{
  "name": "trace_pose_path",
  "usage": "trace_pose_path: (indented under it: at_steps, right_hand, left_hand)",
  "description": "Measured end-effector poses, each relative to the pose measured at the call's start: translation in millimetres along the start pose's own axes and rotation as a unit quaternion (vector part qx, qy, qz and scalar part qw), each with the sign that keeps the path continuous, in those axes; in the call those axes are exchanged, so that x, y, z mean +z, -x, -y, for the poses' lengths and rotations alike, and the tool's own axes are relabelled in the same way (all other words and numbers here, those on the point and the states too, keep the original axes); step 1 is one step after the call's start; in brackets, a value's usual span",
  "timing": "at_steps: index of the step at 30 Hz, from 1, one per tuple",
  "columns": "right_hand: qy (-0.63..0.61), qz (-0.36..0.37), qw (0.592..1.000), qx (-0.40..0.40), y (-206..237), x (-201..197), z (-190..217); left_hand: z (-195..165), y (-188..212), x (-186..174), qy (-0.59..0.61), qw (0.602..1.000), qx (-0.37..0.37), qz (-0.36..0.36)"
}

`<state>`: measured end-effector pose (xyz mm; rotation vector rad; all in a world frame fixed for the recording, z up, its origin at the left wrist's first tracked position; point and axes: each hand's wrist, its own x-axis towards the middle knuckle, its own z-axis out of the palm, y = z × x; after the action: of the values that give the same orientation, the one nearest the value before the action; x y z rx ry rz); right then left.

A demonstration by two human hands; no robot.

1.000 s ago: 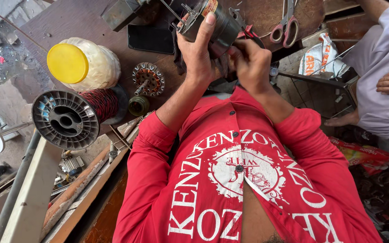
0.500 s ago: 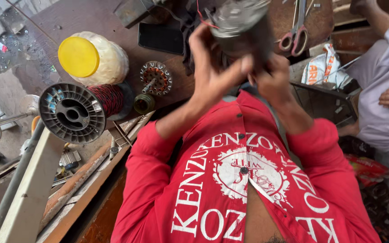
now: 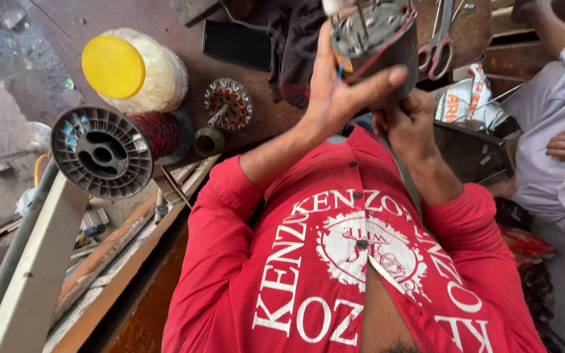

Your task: The person uses pliers to strip and adjust wires on a small cylindrical electric motor. They repeatedly rotate the motor to access different connection points and manipulate the wires with the tool.

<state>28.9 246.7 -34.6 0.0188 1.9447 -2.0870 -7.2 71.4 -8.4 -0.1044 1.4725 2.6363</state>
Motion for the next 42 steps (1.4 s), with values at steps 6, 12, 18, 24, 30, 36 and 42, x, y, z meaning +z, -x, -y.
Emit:
trace_pose_path:
  at_steps: [6,12,18,24,30,36,42]
  right_hand:
    - [-0.066,0.018,0.998,0.013,5.6,1.6,6.6]
    - [-0.412,0.197,0.858,0.235,-2.0,-3.7,-1.6]
    - [-0.049,0.146,0.982,0.109,-33.8,-24.0,-28.1]
    - [0.638,-0.021,0.766,-0.072,-65.2,-24.3,-76.7]
    - [0.486,-0.02,0.87,0.081,-71.2,-39.6,-66.0]
    - [0.381,0.006,0.913,-0.146,-3.4,-41.0,0.5]
    - [0.458,0.074,0.868,-0.178,2.3,-7.7,48.8]
  left_hand:
    - [-0.6,-15.8,-26.3,0.064,0.99,0.031,0.121]
    - [17.0,-29.8,-38.5,0.323,0.908,-0.065,0.26]
    - [29.9,-16.7,-45.1,0.231,0.965,-0.059,0.111]
    - [37.8,-18.0,-48.9,0.232,0.965,-0.118,0.028]
    - [41.5,-14.7,-58.2,0.234,0.958,-0.166,-0.024]
    - [52.6,-2.2,-92.0,0.175,0.962,-0.177,-0.109]
    - [77.9,1.9,-99.7,0.164,0.956,-0.191,-0.153]
